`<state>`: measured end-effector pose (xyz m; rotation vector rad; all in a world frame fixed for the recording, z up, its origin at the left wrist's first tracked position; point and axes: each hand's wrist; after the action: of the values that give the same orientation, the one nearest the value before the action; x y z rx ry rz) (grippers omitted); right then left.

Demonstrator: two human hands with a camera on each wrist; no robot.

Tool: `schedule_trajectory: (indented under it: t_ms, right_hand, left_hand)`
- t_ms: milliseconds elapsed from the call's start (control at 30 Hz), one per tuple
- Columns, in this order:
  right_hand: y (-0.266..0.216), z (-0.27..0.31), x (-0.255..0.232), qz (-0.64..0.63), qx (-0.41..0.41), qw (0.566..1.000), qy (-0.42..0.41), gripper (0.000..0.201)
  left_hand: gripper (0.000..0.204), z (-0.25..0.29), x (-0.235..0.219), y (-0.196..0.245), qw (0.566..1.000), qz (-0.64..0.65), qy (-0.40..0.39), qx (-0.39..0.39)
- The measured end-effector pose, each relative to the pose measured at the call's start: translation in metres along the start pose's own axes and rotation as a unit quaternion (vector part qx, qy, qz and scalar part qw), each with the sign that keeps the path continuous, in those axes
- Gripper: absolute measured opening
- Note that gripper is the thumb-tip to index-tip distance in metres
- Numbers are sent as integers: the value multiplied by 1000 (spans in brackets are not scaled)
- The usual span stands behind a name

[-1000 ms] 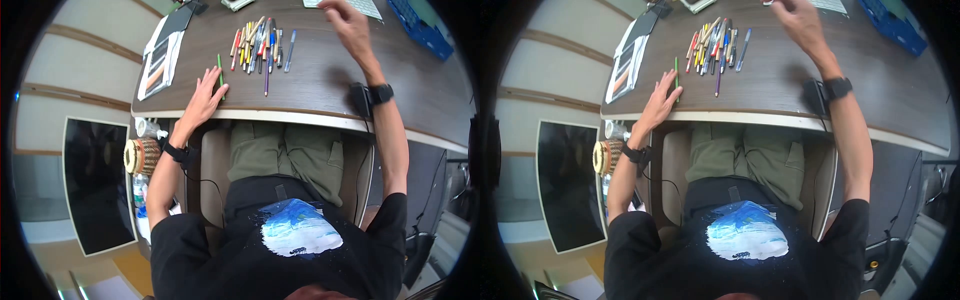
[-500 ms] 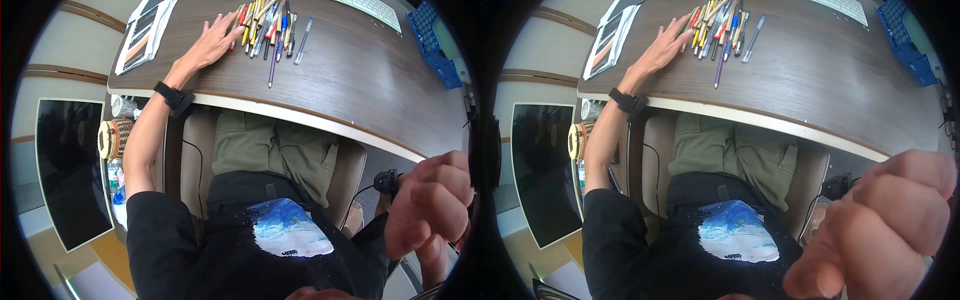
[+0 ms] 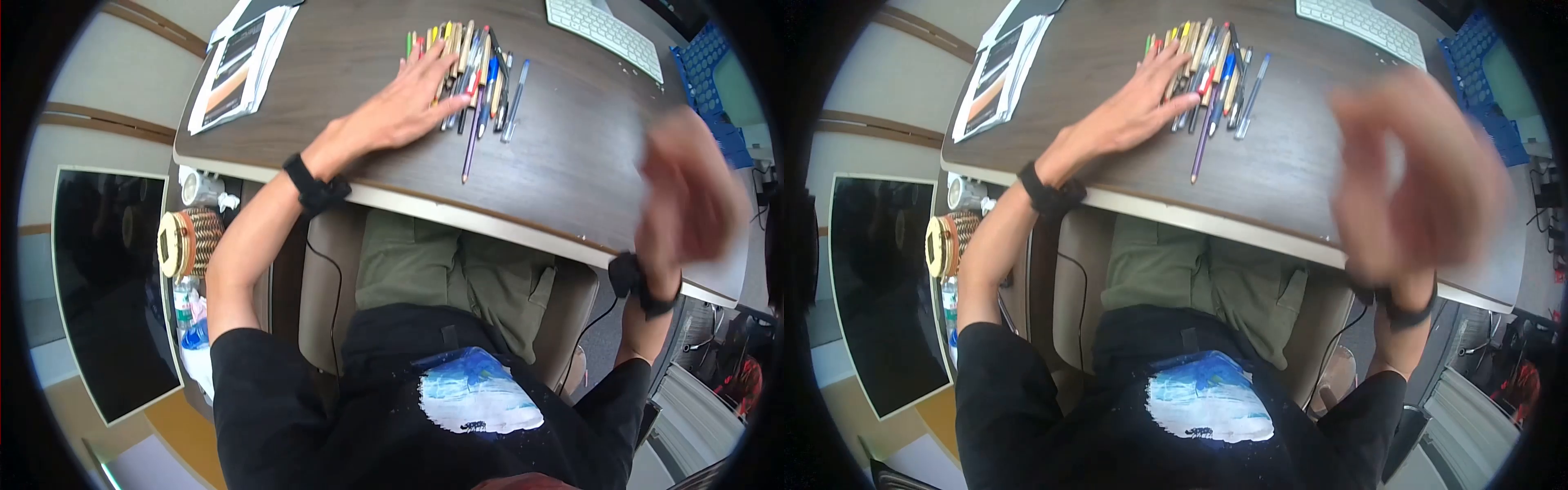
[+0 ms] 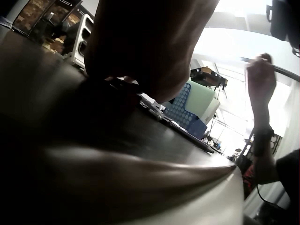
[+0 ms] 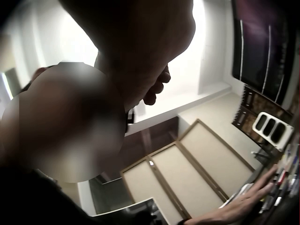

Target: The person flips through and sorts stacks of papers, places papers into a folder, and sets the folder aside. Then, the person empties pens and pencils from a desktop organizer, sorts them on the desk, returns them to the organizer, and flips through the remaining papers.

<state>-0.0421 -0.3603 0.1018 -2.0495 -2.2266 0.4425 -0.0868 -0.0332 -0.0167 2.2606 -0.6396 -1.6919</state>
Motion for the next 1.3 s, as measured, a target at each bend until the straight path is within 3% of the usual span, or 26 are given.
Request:
schedule_trajectory:
  t_ms: [33, 133, 233, 333, 433, 500, 567, 700, 833, 933, 1167, 1300]
  right_hand:
    - [39, -10, 19, 82, 66, 993, -60, 26]
    - [119, 14, 31, 37, 298, 944, -138, 18]
    - [152, 32, 41, 41, 352, 917, -182, 19]
    - [146, 34, 47, 35, 368, 892, -259, 30]
    - [137, 41, 57, 1, 428, 864, -264, 39]
    - [143, 53, 59, 9, 368, 897, -245, 43]
    - [143, 52, 58, 16, 355, 899, -256, 46]
    - [143, 56, 56, -12, 300, 918, -259, 56]
    - [141, 58, 54, 16, 244, 930, -274, 64]
    - [139, 61, 52, 32, 237, 929, -284, 63]
    - [140, 67, 50, 31, 218, 932, -288, 53]
    - [142, 69, 49, 25, 214, 936, -280, 50]
  left_hand:
    - [86, -3, 1, 7, 1000, -6, 6, -2]
    - [83, -5, -11, 14, 999, 37, -13, -23]
    - [98, -14, -30, 5, 997, 70, -34, -27]
    - [128, -15, -43, 12, 993, -42, -78, 78]
    - [129, -8, -37, 19, 978, -77, -97, 169]
    - [127, -9, -33, 22, 978, -74, -92, 171]
    - [127, -13, -29, 25, 987, -49, -75, 131]
    - [134, -21, -22, 27, 987, -61, -60, 133]
    - [144, -18, -14, 49, 991, -54, -85, 82]
    - [145, -22, -9, 47, 993, -48, -69, 87]
    - [141, -21, -18, 61, 985, -71, -131, 83]
    - [134, -30, -4, 46, 991, -66, -78, 82]
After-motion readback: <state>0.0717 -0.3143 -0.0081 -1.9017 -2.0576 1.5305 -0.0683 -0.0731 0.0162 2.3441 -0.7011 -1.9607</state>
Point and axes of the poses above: each hand's wrist, its own z-axis away from the middle knuckle, its own x-axis out of the palm, y = z × x, and after that the axes turned 10 degrees about y, right-handed
